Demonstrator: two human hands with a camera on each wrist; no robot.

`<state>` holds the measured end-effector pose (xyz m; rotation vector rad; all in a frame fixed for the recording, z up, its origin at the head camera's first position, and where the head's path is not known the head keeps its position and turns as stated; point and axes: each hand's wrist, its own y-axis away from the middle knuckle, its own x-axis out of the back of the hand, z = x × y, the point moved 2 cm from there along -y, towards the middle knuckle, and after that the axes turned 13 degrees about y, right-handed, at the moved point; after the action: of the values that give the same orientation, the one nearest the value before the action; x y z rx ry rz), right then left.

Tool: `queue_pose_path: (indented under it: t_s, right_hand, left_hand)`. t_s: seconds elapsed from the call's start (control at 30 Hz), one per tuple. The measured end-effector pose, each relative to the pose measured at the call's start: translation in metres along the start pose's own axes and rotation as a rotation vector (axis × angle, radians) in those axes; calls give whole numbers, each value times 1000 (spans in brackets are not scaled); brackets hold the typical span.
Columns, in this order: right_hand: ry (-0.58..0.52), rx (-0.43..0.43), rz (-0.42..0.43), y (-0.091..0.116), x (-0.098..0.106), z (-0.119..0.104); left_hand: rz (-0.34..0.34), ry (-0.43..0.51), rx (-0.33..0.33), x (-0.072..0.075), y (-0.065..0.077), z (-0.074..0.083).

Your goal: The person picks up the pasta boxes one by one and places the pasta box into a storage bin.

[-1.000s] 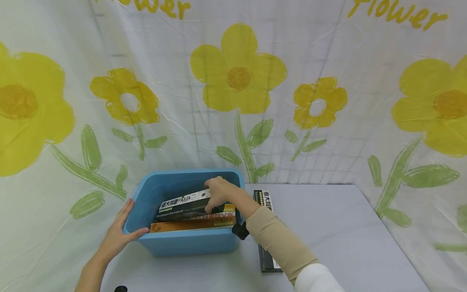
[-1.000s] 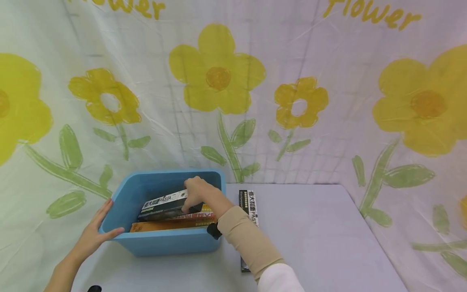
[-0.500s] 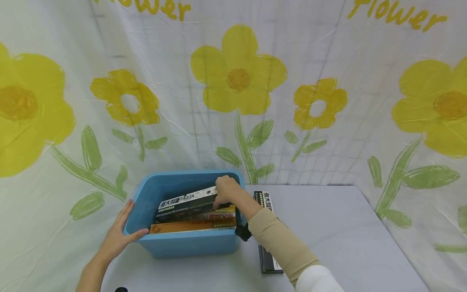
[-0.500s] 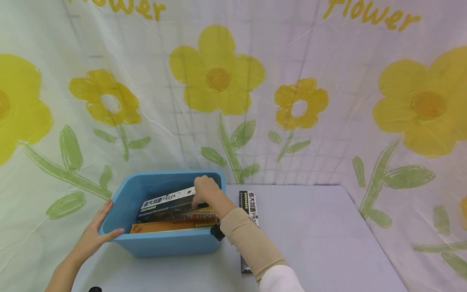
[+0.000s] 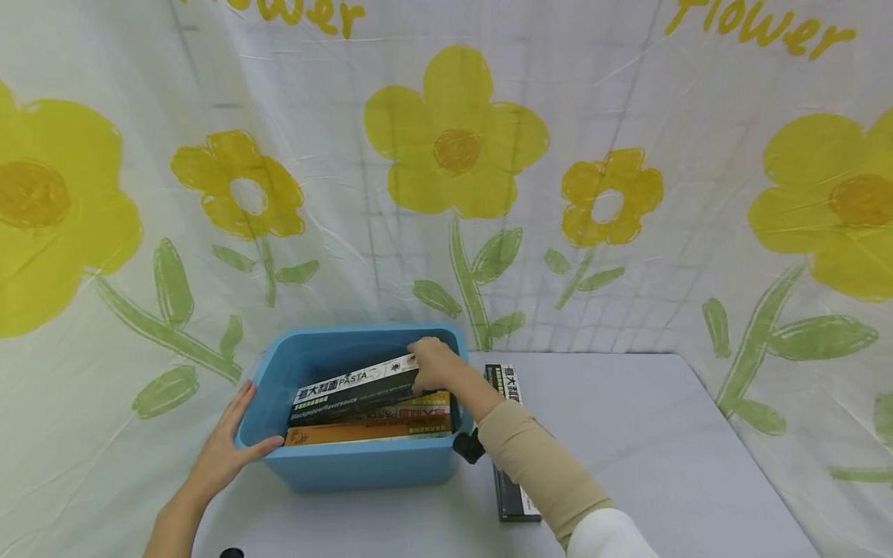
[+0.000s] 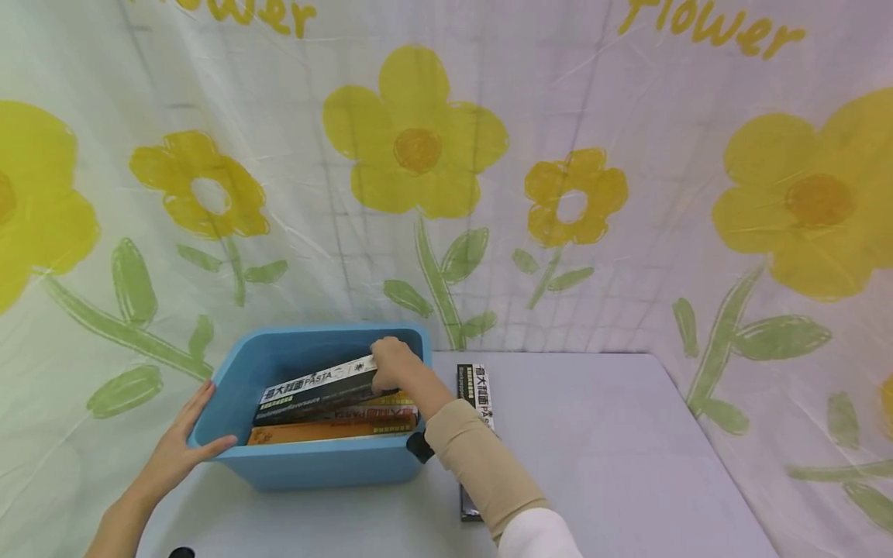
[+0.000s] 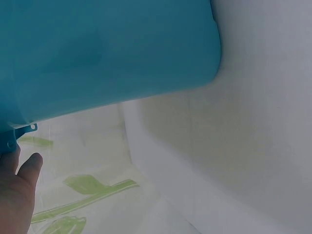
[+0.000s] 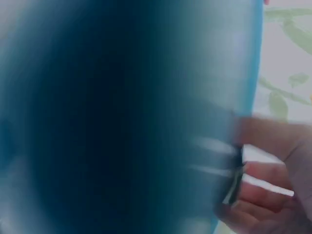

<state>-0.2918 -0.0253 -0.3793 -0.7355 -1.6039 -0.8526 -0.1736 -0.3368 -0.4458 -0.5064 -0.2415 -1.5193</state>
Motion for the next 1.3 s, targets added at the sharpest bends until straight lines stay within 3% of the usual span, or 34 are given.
queue_pose_path:
  t_s: [0.13,0.23,0.43,0.6,0.7,0.87,1.1,1.3]
  right_hand:
    - [9,-4,10,6,-2,2]
    - [-40,4,70,13,3,7]
    - [-308,-35,342,45,15,31]
    - [-499,-162,576,86,9,56]
    - [-568,-245,648,107,-8,70]
    - [-613,-397,701,139,-51,88]
    - [-660,-538,661,171,-113,89]
    - [-624,-686,631,180,-163,81]
  left_hand:
    - [-12,5,10,-2,0,1]
    - [-20,7,17,-4,-1,1]
    - [-19,0,9,-5,-4,0]
    - [-19,1,9,-4,-4,-4]
    - [-14,0,14,-2,-3,-6]
    - [-18,-2,19,-2,-3,-8]
    - [0,15,-2,-3,-2,-2]
    - [3,5,7,-1,-4,-3]
